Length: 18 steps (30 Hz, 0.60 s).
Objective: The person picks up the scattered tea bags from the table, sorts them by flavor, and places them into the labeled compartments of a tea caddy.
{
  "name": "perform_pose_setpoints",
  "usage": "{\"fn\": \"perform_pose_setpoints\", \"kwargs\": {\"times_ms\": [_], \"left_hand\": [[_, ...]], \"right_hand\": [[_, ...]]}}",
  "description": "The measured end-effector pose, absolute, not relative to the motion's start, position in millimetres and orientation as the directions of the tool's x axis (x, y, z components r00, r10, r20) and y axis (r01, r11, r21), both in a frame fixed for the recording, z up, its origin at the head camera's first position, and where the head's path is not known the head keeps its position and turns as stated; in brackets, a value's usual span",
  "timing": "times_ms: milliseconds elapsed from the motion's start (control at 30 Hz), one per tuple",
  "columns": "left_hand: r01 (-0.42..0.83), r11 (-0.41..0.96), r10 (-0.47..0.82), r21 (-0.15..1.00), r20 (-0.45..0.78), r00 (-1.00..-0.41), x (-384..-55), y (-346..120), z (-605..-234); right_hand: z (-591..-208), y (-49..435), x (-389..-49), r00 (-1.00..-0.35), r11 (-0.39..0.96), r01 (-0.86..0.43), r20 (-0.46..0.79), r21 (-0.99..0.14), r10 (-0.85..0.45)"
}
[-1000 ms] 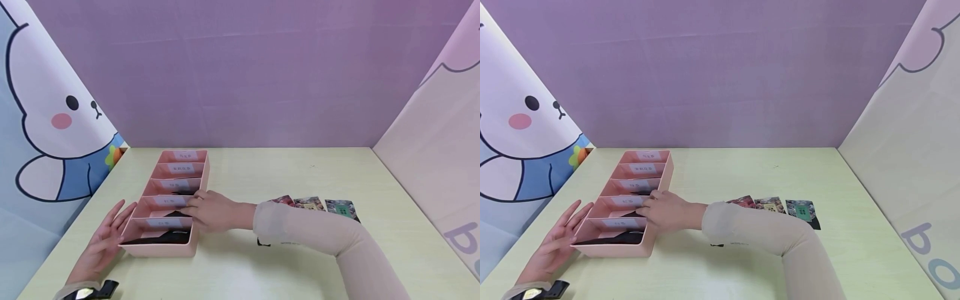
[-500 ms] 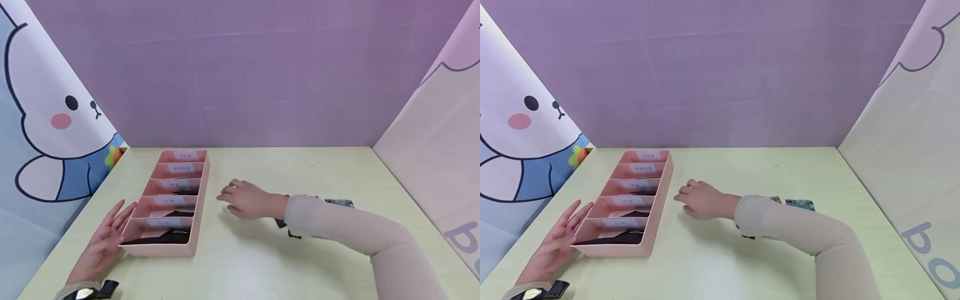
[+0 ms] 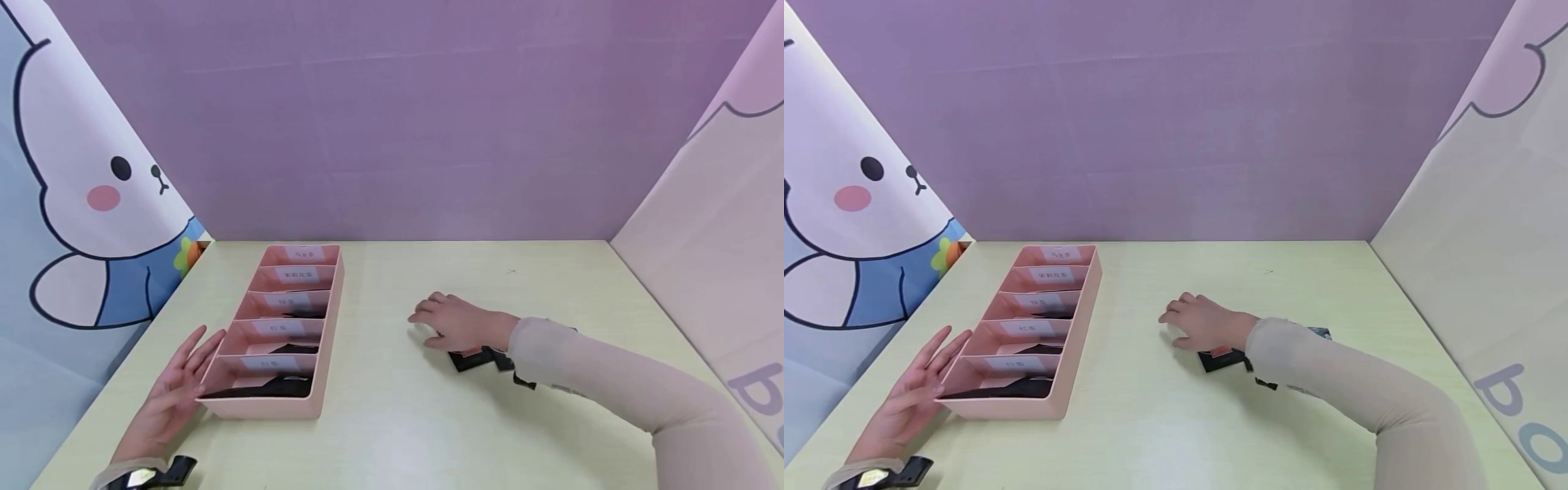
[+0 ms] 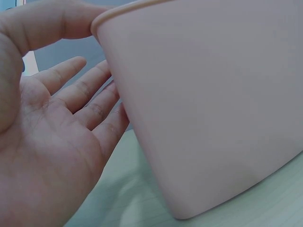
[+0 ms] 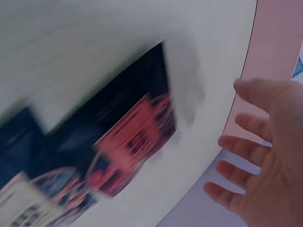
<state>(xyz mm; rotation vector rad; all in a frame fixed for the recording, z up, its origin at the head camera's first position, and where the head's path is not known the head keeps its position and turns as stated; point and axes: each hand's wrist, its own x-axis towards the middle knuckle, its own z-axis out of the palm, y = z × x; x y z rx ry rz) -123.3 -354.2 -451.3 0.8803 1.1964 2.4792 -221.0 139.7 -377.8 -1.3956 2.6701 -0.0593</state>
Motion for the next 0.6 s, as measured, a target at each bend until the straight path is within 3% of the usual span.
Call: {"fn": "perform_pose_setpoints", "kwargs": {"times_ms": [200, 400, 600], "left_hand": [[0.038, -0.632, 0.464, 0.774, 0.417, -0.782, -124, -355, -451], [0.017, -0.636, 0.467, 0.772, 0.402, -0.788, -124, -355, -451], [0.031, -0.631, 0.473, 0.775, 0.416, -0.777, -124, -356, -452]], "right_hand": [[-376, 171, -224, -0.628, 0.651, -0.738, -0.169, -0.177, -0.759], [-379, 198, -226, -0.690, 0.727, -0.667, -0.235, -0.162, -0.685], [-386, 212, -228, -0.709, 0.751, -0.641, -0.252, -0.161, -0.659]]}}
